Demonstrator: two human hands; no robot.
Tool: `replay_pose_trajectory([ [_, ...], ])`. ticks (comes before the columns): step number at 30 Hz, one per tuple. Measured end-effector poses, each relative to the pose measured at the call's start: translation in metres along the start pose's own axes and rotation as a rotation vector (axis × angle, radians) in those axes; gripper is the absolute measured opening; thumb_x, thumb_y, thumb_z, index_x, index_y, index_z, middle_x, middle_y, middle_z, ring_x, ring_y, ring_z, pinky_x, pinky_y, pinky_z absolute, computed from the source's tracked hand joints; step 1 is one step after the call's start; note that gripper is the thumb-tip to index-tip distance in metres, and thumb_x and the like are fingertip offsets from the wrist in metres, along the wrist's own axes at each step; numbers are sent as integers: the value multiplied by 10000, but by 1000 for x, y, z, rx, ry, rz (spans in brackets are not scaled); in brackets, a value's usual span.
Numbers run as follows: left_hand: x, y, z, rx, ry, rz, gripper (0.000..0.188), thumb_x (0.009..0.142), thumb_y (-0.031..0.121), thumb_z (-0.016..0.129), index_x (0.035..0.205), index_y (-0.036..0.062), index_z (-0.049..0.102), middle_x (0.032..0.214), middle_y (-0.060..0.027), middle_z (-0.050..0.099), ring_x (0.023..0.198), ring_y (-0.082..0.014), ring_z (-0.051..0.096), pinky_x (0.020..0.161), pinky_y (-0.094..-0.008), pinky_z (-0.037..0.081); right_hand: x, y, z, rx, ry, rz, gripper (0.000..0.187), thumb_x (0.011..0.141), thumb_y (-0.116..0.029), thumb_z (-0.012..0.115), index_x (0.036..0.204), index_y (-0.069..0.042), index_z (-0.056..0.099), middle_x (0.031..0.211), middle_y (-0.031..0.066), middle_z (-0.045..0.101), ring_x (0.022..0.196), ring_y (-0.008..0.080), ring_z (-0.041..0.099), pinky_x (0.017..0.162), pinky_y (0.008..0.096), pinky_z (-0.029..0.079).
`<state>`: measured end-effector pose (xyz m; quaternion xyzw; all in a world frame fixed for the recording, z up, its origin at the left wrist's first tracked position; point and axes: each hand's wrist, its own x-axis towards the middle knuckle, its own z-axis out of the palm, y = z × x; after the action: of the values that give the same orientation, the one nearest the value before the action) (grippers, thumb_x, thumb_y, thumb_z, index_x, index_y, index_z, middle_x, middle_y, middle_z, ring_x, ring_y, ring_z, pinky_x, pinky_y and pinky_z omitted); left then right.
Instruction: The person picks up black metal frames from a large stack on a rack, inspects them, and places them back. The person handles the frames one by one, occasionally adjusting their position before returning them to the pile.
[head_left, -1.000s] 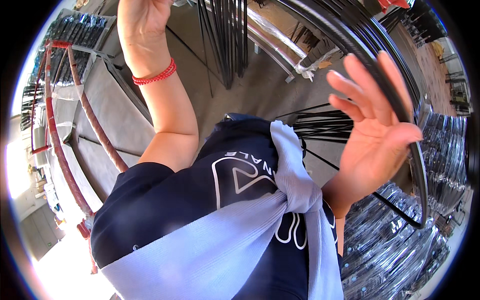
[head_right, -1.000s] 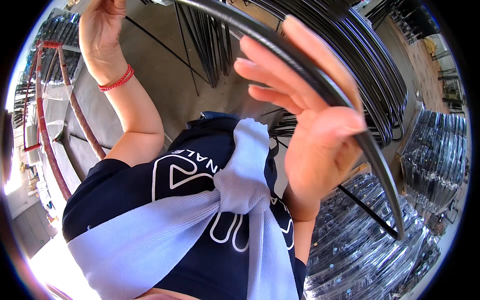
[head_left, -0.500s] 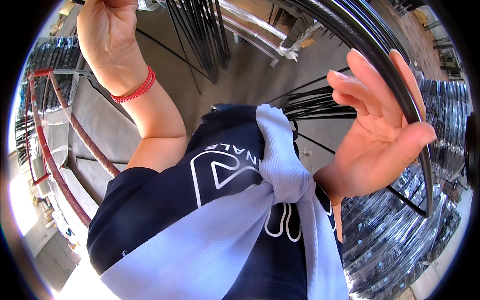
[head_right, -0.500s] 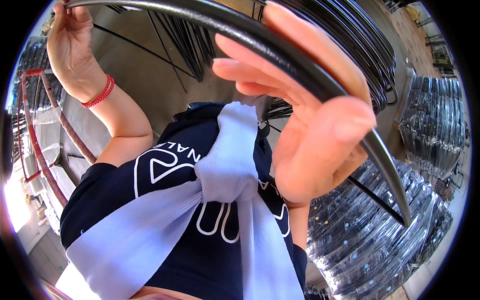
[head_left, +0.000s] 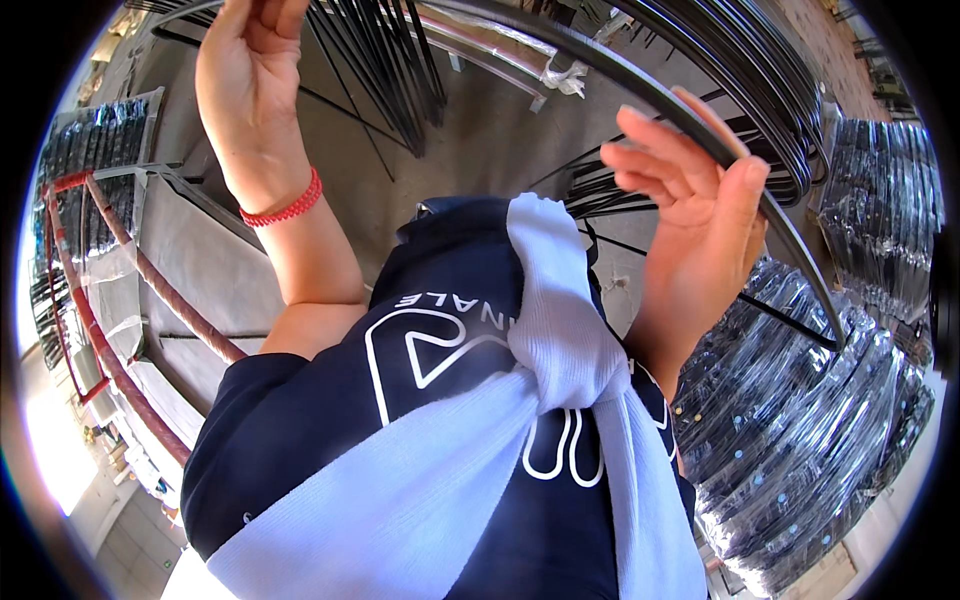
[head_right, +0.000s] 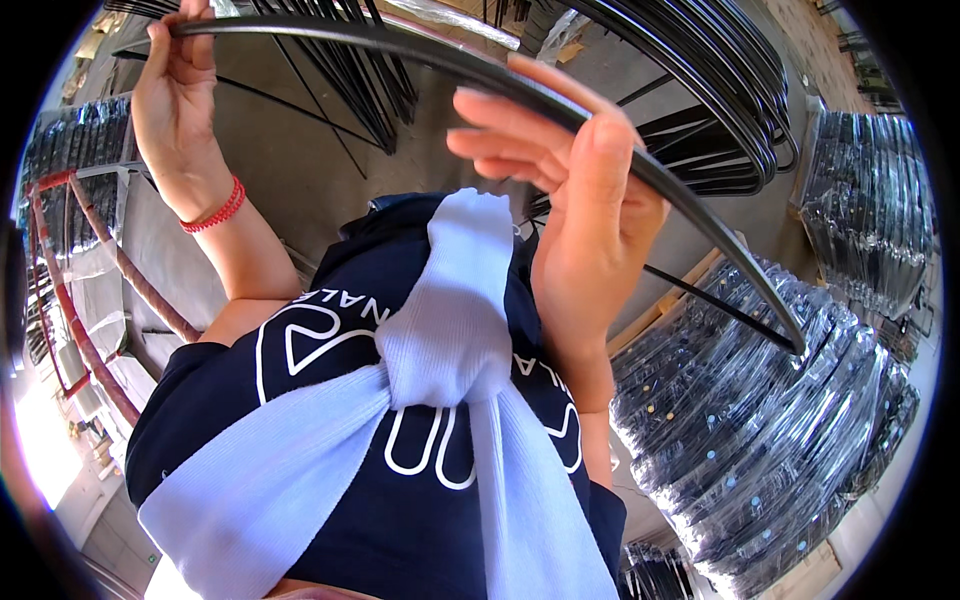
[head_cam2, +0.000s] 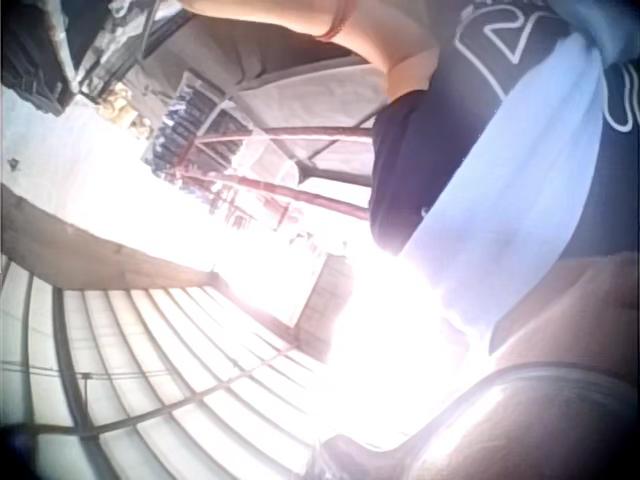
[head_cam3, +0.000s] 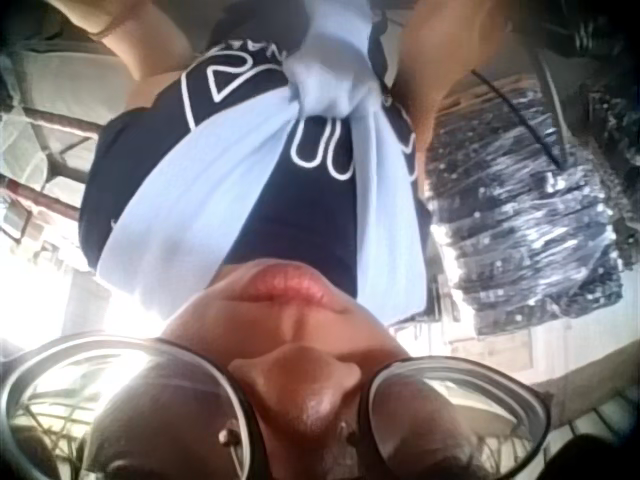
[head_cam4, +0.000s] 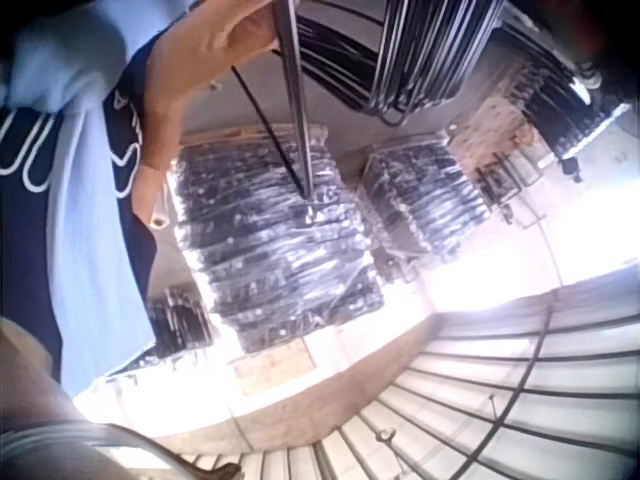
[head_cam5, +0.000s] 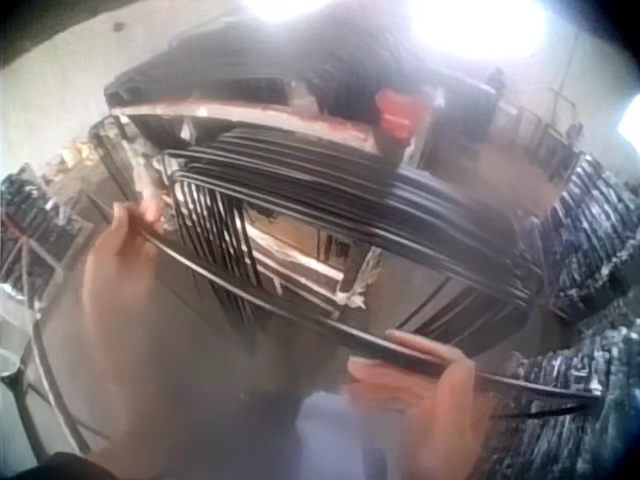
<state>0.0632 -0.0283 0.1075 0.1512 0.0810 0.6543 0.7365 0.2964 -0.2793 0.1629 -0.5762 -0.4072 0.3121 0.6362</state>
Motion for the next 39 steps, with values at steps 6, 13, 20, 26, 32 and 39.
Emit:
replay_pose_trajectory([
  [6,-36,0,23,352,-319,-95,228,940,88,416,977,-121,495,1124,-307,525,1022,-316,579,856,-314,537,-22,9,0,122,-19,1,551,952,-404,352,1132,92,509,909,218,646,733,252,665,657,301,539],
  [13,-63,8,39,313,-373,-183,252,952,158,408,970,-73,507,1108,-306,534,1008,-315,587,784,-313,564,-35,2,-22,65,-183,-75,663,907,-528,337,1216,51,437,954,206,638,775,262,660,724,319,525],
  [20,-79,20,18,346,-219,-135,269,942,177,437,1010,-74,506,1109,-293,538,1011,-316,585,819,-344,553,-55,21,-96,529,-104,-210,490,951,-442,312,962,-24,568,614,119,606,431,130,542,460,228,435],
  [26,-70,19,16,519,-222,-114,270,926,195,475,1016,-56,514,1074,-273,564,989,-280,601,694,-262,587,-58,28,-89,717,229,-42,473,977,-351,291,732,-33,541,533,99,538,316,133,392,342,240,299],
  [32,-35,-15,-11,798,-51,-87,249,929,201,475,974,-39,524,1121,-280,543,1013,-283,592,757,-280,563,-23,68,-98,546,250,116,467,976,-340,310,771,-21,583,447,76,452,366,145,368,390,247,311],
  [39,5,-64,-28,796,-36,-274,237,945,163,423,989,-44,529,1144,-263,540,1063,-293,564,847,-316,531,16,112,-122,701,327,183,346,936,-316,459,831,-25,615,560,48,538,463,119,435,463,237,342],
])
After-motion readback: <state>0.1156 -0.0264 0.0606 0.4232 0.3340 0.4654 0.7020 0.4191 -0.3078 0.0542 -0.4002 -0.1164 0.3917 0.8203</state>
